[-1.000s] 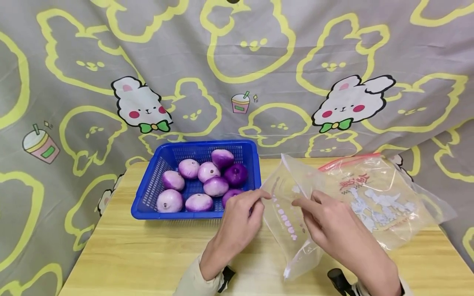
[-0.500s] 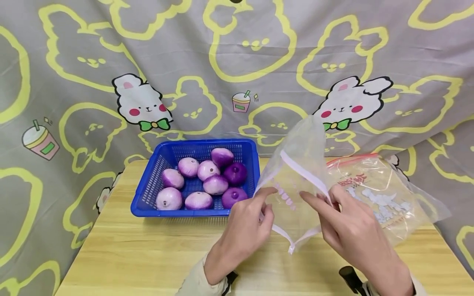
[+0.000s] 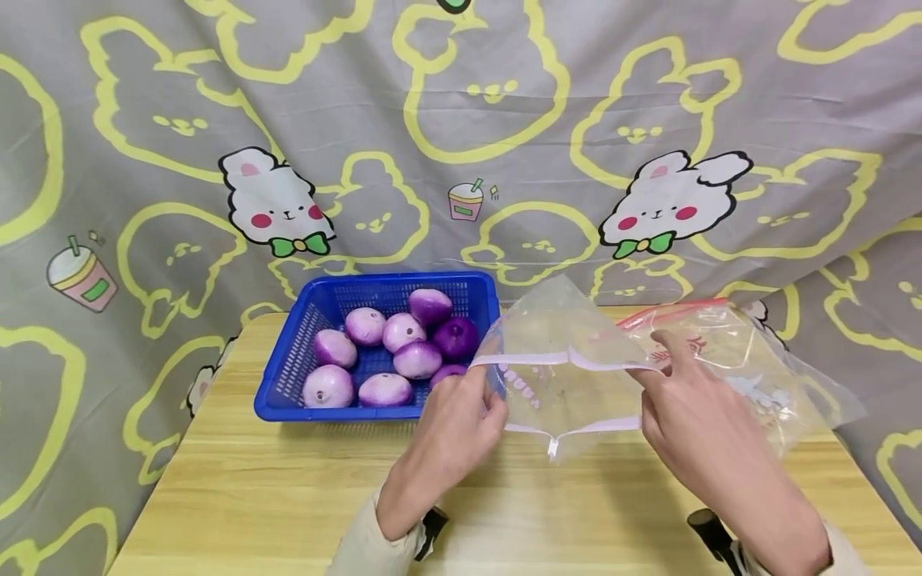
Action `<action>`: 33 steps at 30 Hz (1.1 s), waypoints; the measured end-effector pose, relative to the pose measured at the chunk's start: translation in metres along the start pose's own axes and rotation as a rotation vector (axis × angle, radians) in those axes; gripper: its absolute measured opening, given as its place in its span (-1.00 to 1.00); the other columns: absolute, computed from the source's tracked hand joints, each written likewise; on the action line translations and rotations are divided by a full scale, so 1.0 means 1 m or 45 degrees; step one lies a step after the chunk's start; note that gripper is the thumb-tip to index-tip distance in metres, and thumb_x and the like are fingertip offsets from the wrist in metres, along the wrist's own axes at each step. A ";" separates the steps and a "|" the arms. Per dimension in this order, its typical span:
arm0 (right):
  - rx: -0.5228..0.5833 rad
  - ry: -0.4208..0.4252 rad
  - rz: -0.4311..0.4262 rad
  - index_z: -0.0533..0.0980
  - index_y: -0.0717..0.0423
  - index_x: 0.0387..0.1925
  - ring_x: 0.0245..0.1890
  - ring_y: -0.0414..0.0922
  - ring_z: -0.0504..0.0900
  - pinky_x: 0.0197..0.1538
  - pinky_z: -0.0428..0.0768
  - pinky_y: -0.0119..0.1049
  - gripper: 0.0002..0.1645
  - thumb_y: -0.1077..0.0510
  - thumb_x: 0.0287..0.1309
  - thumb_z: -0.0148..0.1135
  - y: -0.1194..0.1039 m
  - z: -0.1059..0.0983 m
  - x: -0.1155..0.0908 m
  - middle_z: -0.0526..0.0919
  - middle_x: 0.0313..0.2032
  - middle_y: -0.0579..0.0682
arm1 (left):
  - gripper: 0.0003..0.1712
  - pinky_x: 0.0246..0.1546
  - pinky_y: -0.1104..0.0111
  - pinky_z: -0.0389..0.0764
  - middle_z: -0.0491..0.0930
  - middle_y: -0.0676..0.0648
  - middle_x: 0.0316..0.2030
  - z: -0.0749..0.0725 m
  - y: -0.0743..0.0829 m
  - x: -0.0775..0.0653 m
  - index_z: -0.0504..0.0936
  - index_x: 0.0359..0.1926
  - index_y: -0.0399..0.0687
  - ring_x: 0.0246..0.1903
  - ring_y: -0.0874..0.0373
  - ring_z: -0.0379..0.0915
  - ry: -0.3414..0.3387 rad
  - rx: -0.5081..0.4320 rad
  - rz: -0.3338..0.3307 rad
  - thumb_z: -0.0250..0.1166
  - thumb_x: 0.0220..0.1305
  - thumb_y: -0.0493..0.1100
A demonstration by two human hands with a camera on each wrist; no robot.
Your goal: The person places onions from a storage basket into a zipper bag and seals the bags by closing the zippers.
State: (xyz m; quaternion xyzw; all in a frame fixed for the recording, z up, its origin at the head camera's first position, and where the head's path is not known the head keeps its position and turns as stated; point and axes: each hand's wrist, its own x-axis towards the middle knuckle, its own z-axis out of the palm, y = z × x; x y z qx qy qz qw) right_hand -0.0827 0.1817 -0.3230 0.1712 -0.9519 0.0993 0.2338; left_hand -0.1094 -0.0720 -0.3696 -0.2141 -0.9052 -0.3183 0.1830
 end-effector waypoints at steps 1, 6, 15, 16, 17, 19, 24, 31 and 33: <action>-0.009 -0.047 0.023 0.63 0.07 -0.16 -0.58 0.14 0.52 -0.68 0.38 0.02 -0.61 0.36 0.11 -0.06 0.000 0.000 0.000 0.49 -0.02 0.24 | -0.86 -0.62 0.33 0.43 0.32 0.14 -0.72 0.001 0.000 0.000 0.54 -0.28 -0.13 -0.66 0.19 0.33 -0.018 -0.005 -0.004 0.26 0.09 -0.35; 0.057 0.015 -0.088 0.62 0.14 -0.13 -0.56 0.07 0.54 -0.57 0.46 0.05 -0.54 0.47 -0.06 0.02 -0.001 0.005 0.005 0.61 -0.30 0.07 | -0.89 -0.57 0.29 0.48 0.45 0.09 -0.63 0.012 0.000 0.000 0.50 -0.32 -0.07 -0.60 0.15 0.45 0.029 -0.008 0.006 0.29 0.20 -0.28; 0.154 0.306 -0.162 0.60 0.19 -0.45 -0.62 -0.12 0.49 -0.58 0.48 -0.10 -0.87 0.31 0.04 0.12 -0.002 0.018 0.011 0.58 -0.49 0.01 | -0.88 -0.54 0.35 0.49 0.50 0.10 -0.62 0.024 -0.001 0.000 0.55 -0.38 -0.09 -0.58 0.19 0.46 0.094 -0.059 -0.043 0.36 0.20 -0.27; 0.167 0.314 -0.161 0.61 0.19 -0.43 -0.60 -0.11 0.51 -0.57 0.50 -0.10 -0.90 0.28 0.04 0.17 -0.003 0.018 0.010 0.60 -0.48 0.02 | -0.86 -0.55 0.37 0.47 0.49 0.11 -0.62 0.025 0.000 -0.001 0.56 -0.39 -0.09 -0.59 0.20 0.44 0.090 -0.071 -0.057 0.39 0.21 -0.24; 0.180 0.318 -0.166 0.61 0.19 -0.41 -0.59 -0.12 0.52 -0.57 0.50 -0.13 -0.92 0.28 0.03 0.22 -0.003 0.019 0.010 0.60 -0.46 0.02 | -0.84 -0.56 0.39 0.46 0.47 0.13 -0.63 0.025 0.001 -0.001 0.56 -0.38 -0.09 -0.59 0.21 0.43 0.085 -0.079 -0.066 0.41 0.20 -0.21; 0.201 0.325 -0.187 0.63 0.21 -0.34 -0.55 -0.12 0.53 -0.56 0.52 -0.15 -0.86 0.30 -0.02 0.32 -0.004 0.020 0.009 0.62 -0.41 0.04 | -0.78 -0.60 0.44 0.41 0.42 0.15 -0.65 0.026 0.002 -0.001 0.52 -0.44 -0.06 -0.62 0.23 0.39 0.061 -0.093 -0.080 0.42 0.19 -0.19; 0.184 0.335 -0.228 0.59 0.32 -0.31 -0.54 -0.10 0.43 -0.57 0.47 -0.15 -0.77 0.45 -0.13 0.24 -0.002 0.021 0.008 0.56 -0.40 0.10 | -0.83 -0.70 0.42 0.30 0.27 0.15 -0.72 0.026 0.001 -0.001 0.48 -0.49 -0.07 -0.67 0.19 0.29 0.000 -0.020 -0.074 0.29 0.05 -0.37; 0.057 0.115 -0.071 0.54 0.29 -0.39 -0.58 -0.06 0.29 -0.61 0.31 -0.18 -0.74 0.46 -0.28 0.12 -0.003 0.013 0.002 0.37 -0.53 0.03 | -0.84 -0.75 0.26 0.36 0.42 0.02 -0.69 0.024 0.000 -0.005 0.56 -0.38 -0.08 -0.70 0.09 0.38 -0.112 0.205 -0.113 0.28 -0.06 -0.35; 0.011 0.054 -0.049 0.52 0.24 -0.40 -0.59 -0.03 0.29 -0.63 0.31 -0.14 -0.74 0.43 -0.29 0.14 -0.007 0.007 0.001 0.31 -0.56 0.00 | -0.71 -0.78 0.31 0.32 0.42 0.02 -0.69 0.025 0.002 -0.007 0.63 -0.21 -0.11 -0.73 0.13 0.34 -0.226 0.226 -0.118 0.29 -0.06 -0.33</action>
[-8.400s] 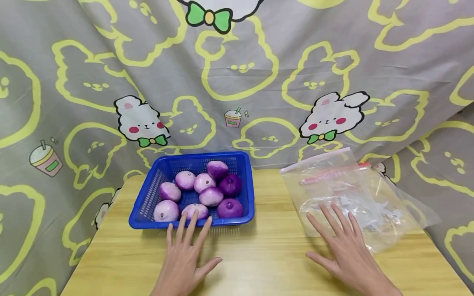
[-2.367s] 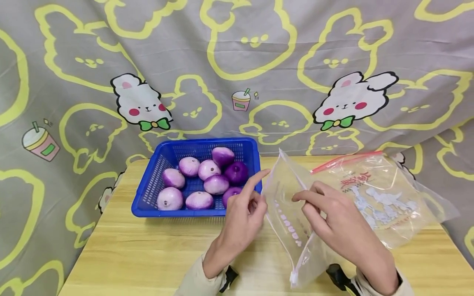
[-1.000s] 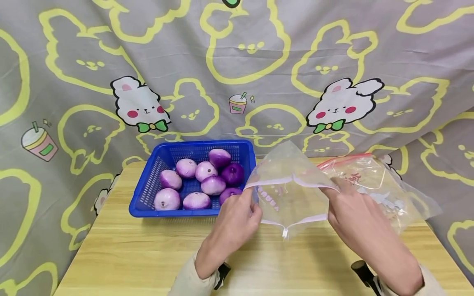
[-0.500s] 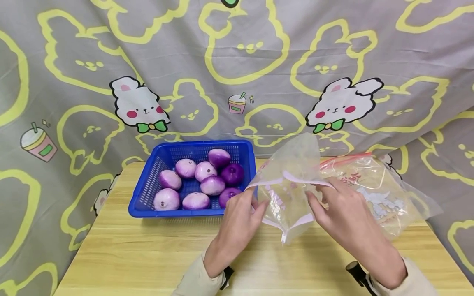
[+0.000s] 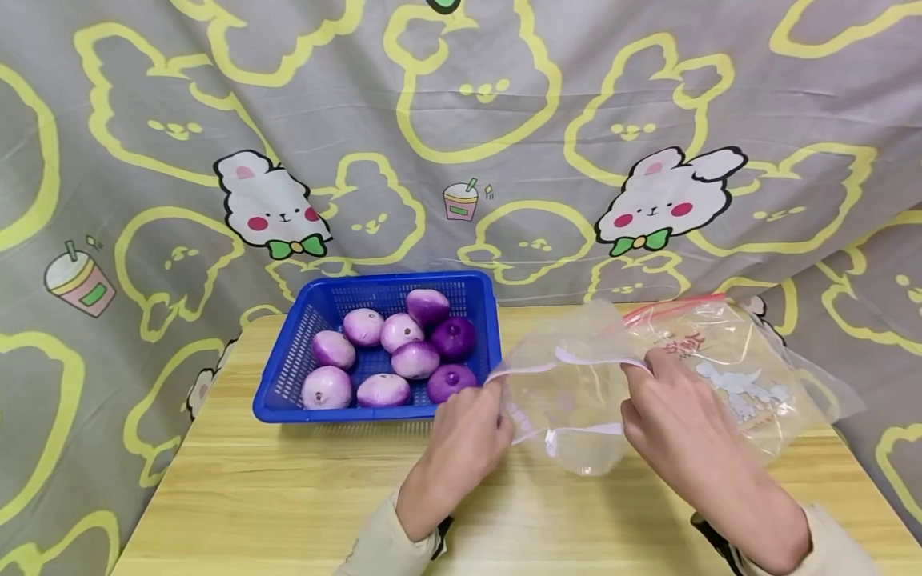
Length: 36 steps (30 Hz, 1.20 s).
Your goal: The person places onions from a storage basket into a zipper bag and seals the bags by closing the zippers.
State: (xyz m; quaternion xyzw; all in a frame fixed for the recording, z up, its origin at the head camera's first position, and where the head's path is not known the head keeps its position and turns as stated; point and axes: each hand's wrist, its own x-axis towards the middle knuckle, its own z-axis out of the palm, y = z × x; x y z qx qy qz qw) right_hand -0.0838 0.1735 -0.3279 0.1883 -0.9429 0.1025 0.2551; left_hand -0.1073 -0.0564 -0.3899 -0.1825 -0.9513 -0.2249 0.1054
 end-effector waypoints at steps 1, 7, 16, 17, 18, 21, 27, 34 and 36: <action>-0.020 -0.019 0.003 0.51 0.21 -0.42 -0.60 -0.02 0.29 -0.62 0.31 -0.12 -0.76 0.41 -0.29 0.15 -0.002 -0.004 0.000 0.29 -0.58 -0.02 | -0.62 -0.78 0.33 0.30 0.43 0.02 -0.68 0.000 0.001 -0.001 0.64 -0.11 -0.12 -0.73 0.15 0.32 -0.046 0.002 0.008 0.29 -0.06 -0.33; -0.056 -0.061 -0.184 0.55 0.02 -0.39 -0.57 -0.08 0.30 -0.59 0.31 -0.18 -0.85 0.20 -0.12 0.30 0.002 -0.032 0.002 0.27 -0.57 -0.11 | -0.38 -0.72 0.37 0.31 0.44 0.06 -0.65 -0.006 0.002 -0.003 0.58 0.13 -0.09 -0.70 0.21 0.28 -0.159 -0.122 0.054 0.31 -0.08 -0.32; 0.121 -0.333 -0.264 0.55 -0.07 0.16 -0.34 -0.17 0.40 -0.12 0.47 -0.09 -0.09 -0.36 -0.26 0.55 0.011 -0.038 0.004 0.42 -0.33 -0.19 | -0.20 -0.77 0.44 0.24 0.17 0.18 -0.74 -0.001 -0.005 -0.001 0.39 0.39 0.01 -0.76 0.33 0.14 -0.443 -0.187 0.097 0.35 0.08 -0.30; 0.124 -0.322 -0.260 0.54 -0.06 0.17 -0.31 -0.14 0.42 -0.10 0.45 -0.04 -0.05 -0.33 -0.31 0.59 0.012 -0.036 0.003 0.44 -0.30 -0.17 | -0.20 -0.78 0.44 0.23 0.15 0.18 -0.74 0.001 -0.004 -0.001 0.37 0.41 0.01 -0.78 0.33 0.12 -0.468 -0.181 0.104 0.35 0.11 -0.28; 0.132 -0.308 -0.258 0.53 -0.05 0.18 -0.29 -0.12 0.43 -0.09 0.43 -0.02 -0.03 -0.28 -0.34 0.62 0.013 -0.033 0.003 0.45 -0.29 -0.15 | -0.21 -0.78 0.44 0.23 0.14 0.18 -0.74 0.003 -0.003 -0.001 0.36 0.42 0.02 -0.78 0.34 0.11 -0.481 -0.171 0.115 0.37 0.14 -0.25; 0.152 -0.260 -0.247 0.49 -0.11 0.22 -0.24 -0.11 0.45 -0.15 0.42 -0.06 -0.03 -0.13 -0.35 0.67 0.018 -0.026 -0.002 0.50 -0.23 -0.13 | -0.22 -0.79 0.44 0.25 0.19 0.15 -0.73 0.006 -0.003 -0.004 0.33 0.45 0.06 -0.79 0.33 0.13 -0.484 -0.168 0.149 0.36 0.21 -0.18; 0.206 -0.341 -0.174 0.33 -0.24 0.38 -0.27 -0.27 0.40 -0.23 0.45 -0.25 0.10 -0.01 -0.27 0.66 0.025 -0.020 -0.026 0.45 -0.27 -0.27 | -0.26 -0.40 0.53 0.44 0.56 0.03 -0.23 0.007 -0.004 -0.004 0.25 0.49 0.18 -0.38 0.32 0.39 -0.445 -0.177 0.404 0.28 0.34 -0.15; 0.225 -0.349 -0.108 0.06 -0.30 0.55 -0.29 -0.33 0.33 -0.28 0.44 -0.33 0.34 0.08 -0.22 0.65 0.021 -0.024 -0.027 0.37 -0.32 -0.33 | -0.40 -0.32 0.57 0.47 0.54 0.07 -0.24 0.004 -0.007 -0.003 0.42 0.37 0.03 -0.33 0.35 0.41 -0.366 -0.150 0.445 0.26 0.31 -0.23; 0.244 -0.336 -0.069 -0.04 -0.24 0.58 -0.32 -0.33 0.33 -0.31 0.42 -0.34 0.41 0.11 -0.22 0.65 0.022 -0.026 -0.024 0.35 -0.36 -0.31 | -0.44 -0.33 0.57 0.46 0.52 0.10 -0.28 0.003 -0.009 -0.001 0.45 0.34 -0.03 -0.35 0.37 0.40 -0.349 -0.157 0.429 0.26 0.33 -0.21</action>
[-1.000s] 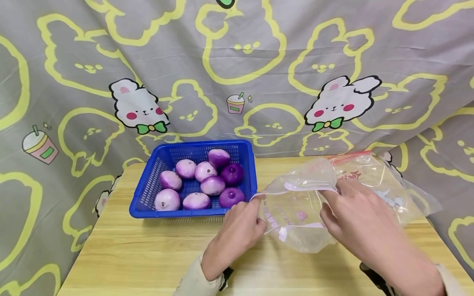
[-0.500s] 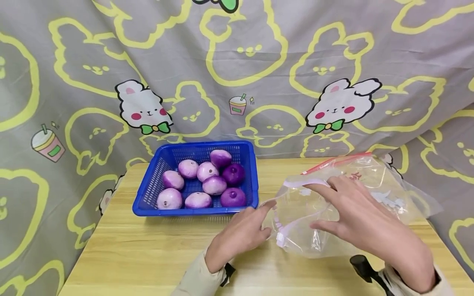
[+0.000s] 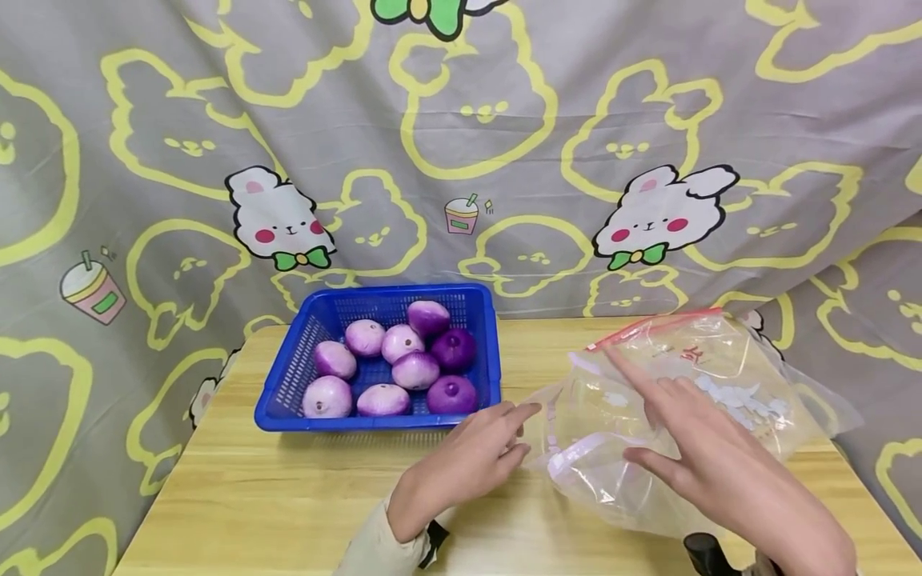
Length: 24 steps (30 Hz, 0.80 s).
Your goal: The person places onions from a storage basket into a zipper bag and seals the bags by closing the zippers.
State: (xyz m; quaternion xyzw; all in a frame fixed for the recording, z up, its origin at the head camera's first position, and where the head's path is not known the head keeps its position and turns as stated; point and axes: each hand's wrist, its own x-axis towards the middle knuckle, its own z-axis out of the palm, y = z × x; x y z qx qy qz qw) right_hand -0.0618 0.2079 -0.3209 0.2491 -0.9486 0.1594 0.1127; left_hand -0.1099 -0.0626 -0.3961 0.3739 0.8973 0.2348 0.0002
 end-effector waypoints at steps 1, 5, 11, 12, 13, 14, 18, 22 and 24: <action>0.015 -0.003 0.025 -0.08 -0.21 0.58 -0.32 -0.32 0.33 -0.33 0.42 -0.34 0.43 0.11 -0.21 0.65 0.001 0.000 0.000 0.34 -0.37 -0.29 | -0.46 -0.32 0.57 0.46 0.52 0.10 -0.29 -0.001 -0.001 0.000 0.45 0.34 -0.04 -0.34 0.36 0.41 0.007 -0.005 0.000 0.25 0.35 -0.20; 0.058 -0.057 0.124 -0.07 -0.13 0.57 -0.26 -0.22 0.42 -0.25 0.48 -0.23 0.35 0.05 -0.12 0.61 0.008 0.001 0.000 0.44 -0.31 -0.20 | -0.51 -0.24 0.55 0.49 0.57 0.08 -0.19 -0.008 -0.002 -0.002 0.46 0.33 -0.04 -0.27 0.31 0.47 0.034 -0.029 0.014 0.20 0.41 -0.16; 0.089 -0.087 0.131 0.17 -0.16 0.48 -0.11 -0.11 0.53 -0.03 0.50 0.02 0.09 0.00 -0.03 0.56 0.014 0.004 0.002 0.56 0.03 -0.06 | -0.58 -0.15 0.45 0.57 0.62 0.00 -0.07 -0.022 -0.009 -0.005 0.52 0.26 -0.07 -0.19 0.22 0.55 0.182 -0.083 0.030 0.20 0.42 -0.20; 0.093 -0.091 0.130 0.18 -0.19 0.48 -0.12 -0.12 0.53 -0.03 0.50 0.02 0.08 0.00 -0.03 0.56 0.014 0.004 0.003 0.56 0.04 -0.06 | -0.58 -0.15 0.43 0.57 0.62 0.00 -0.09 -0.025 -0.012 -0.006 0.53 0.25 -0.08 -0.20 0.22 0.55 0.214 -0.077 0.031 0.22 0.40 -0.22; 0.098 -0.095 0.130 0.18 -0.20 0.48 -0.12 -0.12 0.54 -0.03 0.51 0.03 0.08 -0.01 -0.03 0.56 0.014 0.004 0.003 0.56 0.07 -0.06 | -0.58 -0.15 0.41 0.58 0.62 -0.01 -0.10 -0.027 -0.014 -0.006 0.53 0.24 -0.08 -0.21 0.22 0.55 0.243 -0.074 0.027 0.24 0.38 -0.23; 0.099 -0.099 0.130 0.19 -0.20 0.47 -0.11 -0.11 0.55 -0.02 0.51 0.04 0.06 -0.01 -0.02 0.56 0.015 0.004 0.003 0.56 0.08 -0.04 | -0.57 -0.16 0.40 0.58 0.62 -0.01 -0.12 -0.029 -0.017 -0.006 0.54 0.23 -0.09 -0.22 0.22 0.55 0.270 -0.067 0.021 0.27 0.35 -0.25; 0.101 -0.102 0.124 0.22 -0.19 0.45 -0.10 -0.10 0.54 0.00 0.50 0.04 0.03 -0.01 -0.02 0.55 0.015 0.005 0.004 0.58 0.02 -0.07 | -0.54 -0.15 0.32 0.59 0.61 -0.05 -0.13 -0.034 -0.028 -0.007 0.56 0.19 -0.14 -0.22 0.18 0.53 0.356 -0.028 -0.017 0.34 0.27 -0.30; 0.108 -0.095 0.115 0.25 -0.19 0.43 -0.13 -0.12 0.52 -0.02 0.50 0.01 -0.01 0.00 -0.01 0.55 0.015 0.006 0.005 0.58 -0.05 -0.12 | -0.55 -0.02 0.23 0.57 0.59 -0.10 -0.05 -0.035 -0.044 -0.008 0.56 0.18 -0.18 -0.12 0.08 0.52 0.414 0.008 -0.081 0.34 0.25 -0.32; 0.112 -0.096 0.113 0.26 -0.19 0.42 -0.13 -0.13 0.52 -0.02 0.50 0.01 -0.03 0.00 -0.01 0.55 0.015 0.006 0.006 0.58 -0.06 -0.13 | -0.54 0.09 0.18 0.53 0.56 -0.11 0.02 -0.035 -0.053 -0.008 0.56 0.18 -0.18 0.00 0.03 0.51 0.439 0.030 -0.120 0.34 0.24 -0.33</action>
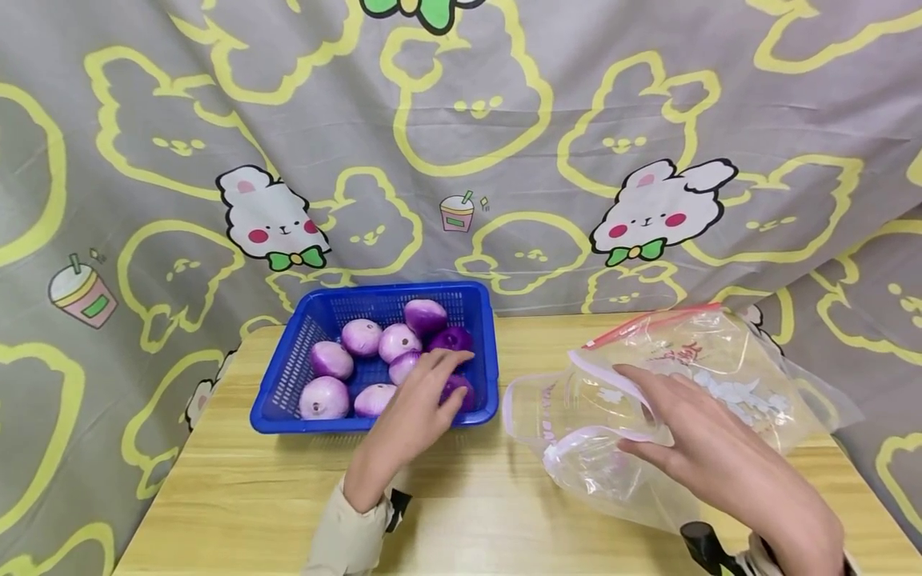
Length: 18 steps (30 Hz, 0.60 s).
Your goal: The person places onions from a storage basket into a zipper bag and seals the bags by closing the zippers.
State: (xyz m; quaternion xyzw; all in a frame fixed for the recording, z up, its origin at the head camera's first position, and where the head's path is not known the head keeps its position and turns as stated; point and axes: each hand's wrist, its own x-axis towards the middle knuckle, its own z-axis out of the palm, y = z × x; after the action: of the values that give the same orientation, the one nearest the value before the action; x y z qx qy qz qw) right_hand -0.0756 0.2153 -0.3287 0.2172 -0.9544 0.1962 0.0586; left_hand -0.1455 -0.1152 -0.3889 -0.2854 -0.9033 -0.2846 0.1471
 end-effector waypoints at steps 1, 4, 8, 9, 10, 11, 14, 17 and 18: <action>-0.001 0.003 -0.003 0.27 -0.17 0.41 -0.12 -0.13 0.51 -0.01 0.50 0.01 -0.03 0.00 -0.01 0.55 0.000 0.000 0.000 0.58 -0.07 -0.13 | -0.53 0.11 0.16 0.52 0.55 -0.11 0.04 0.000 -0.004 0.001 0.56 0.18 -0.18 0.02 0.01 0.50 0.014 0.007 -0.015 0.35 0.23 -0.33; -0.012 0.001 0.005 0.29 -0.15 0.39 -0.14 -0.12 0.50 -0.02 0.50 0.00 -0.05 0.01 -0.02 0.55 0.001 -0.001 0.001 0.57 -0.12 -0.14 | -0.51 0.18 0.10 0.47 0.53 -0.14 0.08 0.000 -0.018 0.003 0.56 0.18 -0.16 0.11 -0.05 0.45 0.062 0.036 -0.060 0.37 0.20 -0.35; -0.024 -0.001 0.016 0.32 -0.12 0.37 -0.11 -0.09 0.52 -0.02 0.50 0.01 -0.08 0.00 -0.02 0.55 0.001 -0.002 0.004 0.58 -0.14 -0.14 | -0.49 0.18 0.01 0.43 0.52 -0.18 0.06 -0.002 -0.034 0.003 0.57 0.16 -0.16 0.11 -0.11 0.42 0.121 0.071 -0.120 0.39 0.15 -0.37; -0.023 -0.003 0.014 0.33 -0.11 0.36 -0.08 -0.07 0.53 0.00 0.50 0.02 -0.10 0.00 -0.02 0.55 0.001 -0.002 0.004 0.59 -0.11 -0.13 | -0.49 0.18 -0.02 0.42 0.52 -0.20 0.05 -0.002 -0.037 0.002 0.57 0.15 -0.17 0.12 -0.13 0.41 0.133 0.087 -0.135 0.40 0.14 -0.37; -0.016 -0.004 0.009 0.35 -0.10 0.35 -0.05 -0.06 0.54 0.02 0.50 0.03 -0.11 0.00 -0.02 0.55 0.001 -0.001 0.005 0.60 -0.08 -0.13 | -0.48 0.17 -0.04 0.42 0.52 -0.20 0.05 -0.002 -0.041 0.001 0.57 0.15 -0.17 0.12 -0.14 0.41 0.143 0.100 -0.148 0.41 0.13 -0.37; -0.013 -0.005 0.005 0.36 -0.10 0.34 -0.03 -0.06 0.55 0.03 0.50 0.03 -0.11 0.00 -0.03 0.55 0.001 0.000 0.005 0.61 -0.05 -0.13 | -0.48 0.15 -0.07 0.42 0.53 -0.21 0.04 -0.002 -0.044 -0.001 0.58 0.14 -0.18 0.12 -0.15 0.41 0.153 0.111 -0.157 0.41 0.11 -0.37; -0.007 -0.014 0.002 0.38 -0.07 0.32 -0.02 -0.06 0.55 0.03 0.50 0.02 -0.13 0.01 -0.04 0.57 0.000 0.002 0.005 0.61 -0.03 -0.13 | -0.50 0.08 -0.11 0.45 0.53 -0.24 0.03 -0.001 -0.053 -0.004 0.59 0.11 -0.21 0.10 -0.17 0.43 0.168 0.151 -0.167 0.43 0.09 -0.36; -0.008 -0.019 0.011 0.39 -0.05 0.30 -0.03 -0.09 0.55 0.03 0.52 0.00 -0.13 0.01 -0.06 0.57 -0.001 0.004 0.005 0.61 -0.03 -0.13 | -0.52 0.02 -0.13 0.48 0.55 -0.26 0.02 0.002 -0.060 -0.005 0.60 0.07 -0.24 0.09 -0.20 0.45 0.156 0.194 -0.183 0.43 0.08 -0.36; -0.007 -0.022 0.014 0.39 -0.04 0.31 -0.04 -0.09 0.55 0.02 0.52 0.00 -0.13 0.01 -0.06 0.57 -0.001 0.004 0.005 0.60 -0.03 -0.13 | -0.53 0.01 -0.13 0.49 0.55 -0.27 0.03 0.003 -0.063 -0.005 0.61 0.07 -0.24 0.09 -0.22 0.45 0.145 0.215 -0.198 0.43 0.08 -0.36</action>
State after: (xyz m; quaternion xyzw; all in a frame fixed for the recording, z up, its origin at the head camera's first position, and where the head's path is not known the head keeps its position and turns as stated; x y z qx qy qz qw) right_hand -0.0791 0.2105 -0.3313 0.2134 -0.9566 0.1918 0.0499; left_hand -0.1790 -0.1583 -0.4203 -0.1844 -0.9337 -0.2338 0.1989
